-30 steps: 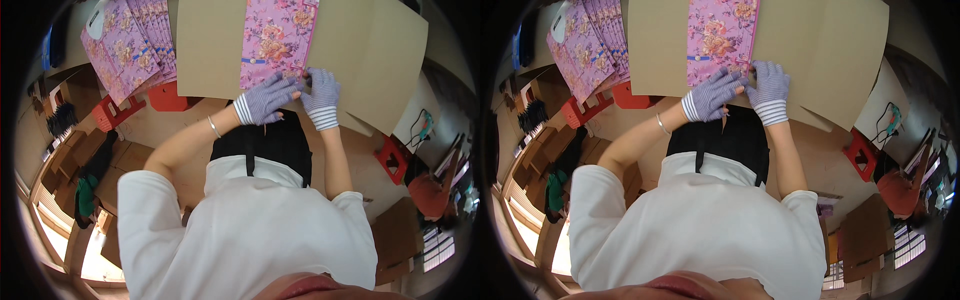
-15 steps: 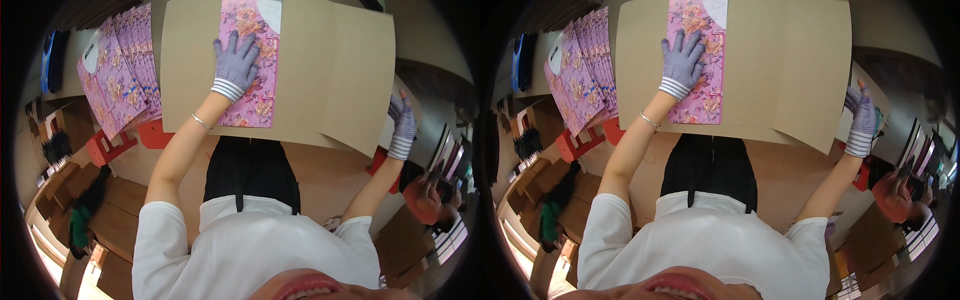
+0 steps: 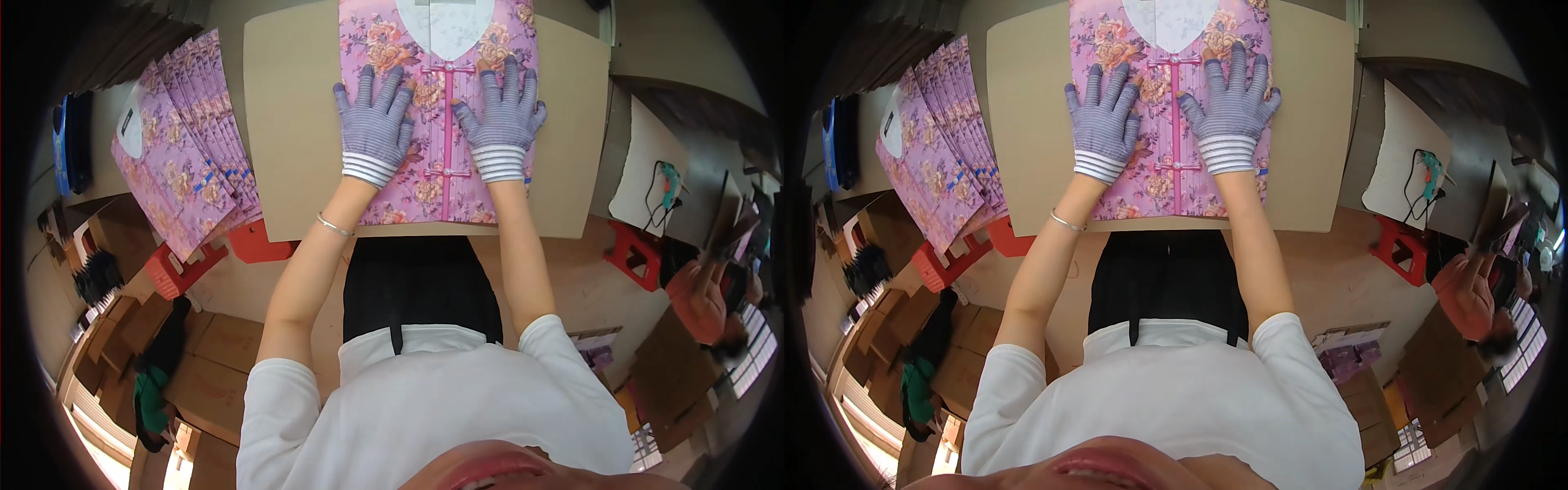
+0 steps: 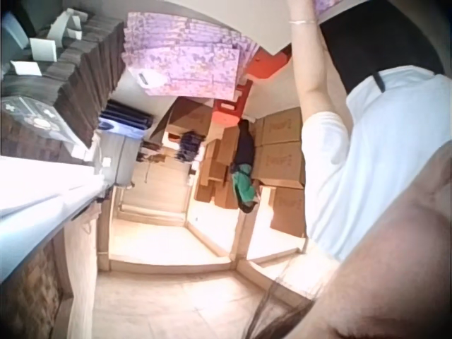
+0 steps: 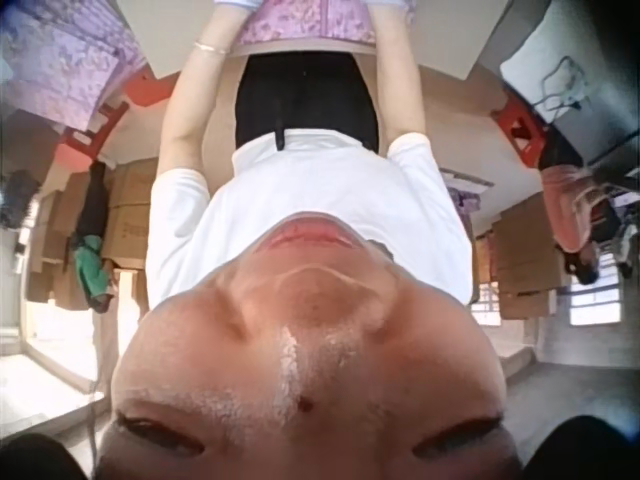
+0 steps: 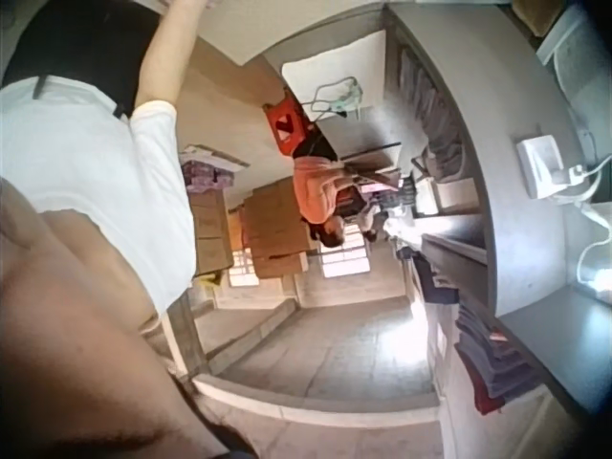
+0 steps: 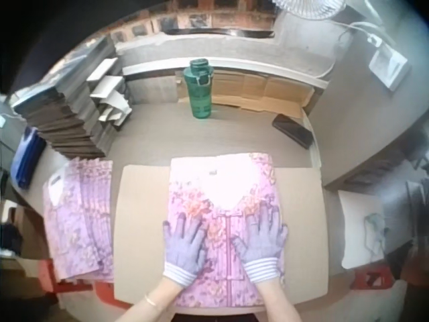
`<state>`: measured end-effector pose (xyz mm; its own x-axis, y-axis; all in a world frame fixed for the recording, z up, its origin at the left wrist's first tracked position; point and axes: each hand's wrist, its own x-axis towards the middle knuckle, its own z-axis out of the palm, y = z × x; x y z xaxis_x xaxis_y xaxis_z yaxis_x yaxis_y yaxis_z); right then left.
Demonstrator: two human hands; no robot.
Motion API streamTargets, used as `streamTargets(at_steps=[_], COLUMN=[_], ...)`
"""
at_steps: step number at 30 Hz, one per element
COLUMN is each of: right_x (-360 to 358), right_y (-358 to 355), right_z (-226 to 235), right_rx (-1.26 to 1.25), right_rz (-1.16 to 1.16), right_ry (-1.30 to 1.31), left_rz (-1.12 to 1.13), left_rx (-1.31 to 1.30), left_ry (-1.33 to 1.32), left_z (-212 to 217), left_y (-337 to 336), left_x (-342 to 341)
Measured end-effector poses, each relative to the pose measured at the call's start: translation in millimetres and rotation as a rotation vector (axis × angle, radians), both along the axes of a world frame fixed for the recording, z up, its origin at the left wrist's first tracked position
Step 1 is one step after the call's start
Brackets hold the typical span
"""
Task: The person folds a stack of pink floral patterned garments on a table. They place each garment on a cardboard sheet, fold it in half, and then fold it again into a smaller rectangle. The person wears striped gloves and handles the items one by one, stacking the finished folded garments to the side.
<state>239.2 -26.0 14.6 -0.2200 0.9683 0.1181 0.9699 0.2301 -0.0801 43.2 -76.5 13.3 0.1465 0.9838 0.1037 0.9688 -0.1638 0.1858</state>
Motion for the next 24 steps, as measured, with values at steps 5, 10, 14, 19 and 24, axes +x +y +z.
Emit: streamTargets(at_steps=[5,10,14,19,24], right_x=[-2.0,-5.0,-3.4,-6.4,-11.0], right_y=[0.6,1.0,5.3,26.8,26.0], right_z=[-0.9,-3.0,-6.9,-8.8,-10.0], right_rx=[0.0,0.027,0.015,0.022,0.076], right_rz=[0.013,0.026,0.018,0.004,0.007], right_ry=[-0.043,-0.059,-0.059,0.005,-0.012], left_rz=[-0.005,-0.002,-0.012,-0.015,-0.01], left_rx=[-0.09,-0.06,-0.046,-0.06,-0.052], left_ry=[0.035,0.002,-0.011,-0.02,-0.056], left_z=[7.6,6.4,2.2,4.9,5.9], left_y=[2.8,8.8,10.2,6.4,7.5], left_x=[2.9,6.8,5.6,8.0,7.0])
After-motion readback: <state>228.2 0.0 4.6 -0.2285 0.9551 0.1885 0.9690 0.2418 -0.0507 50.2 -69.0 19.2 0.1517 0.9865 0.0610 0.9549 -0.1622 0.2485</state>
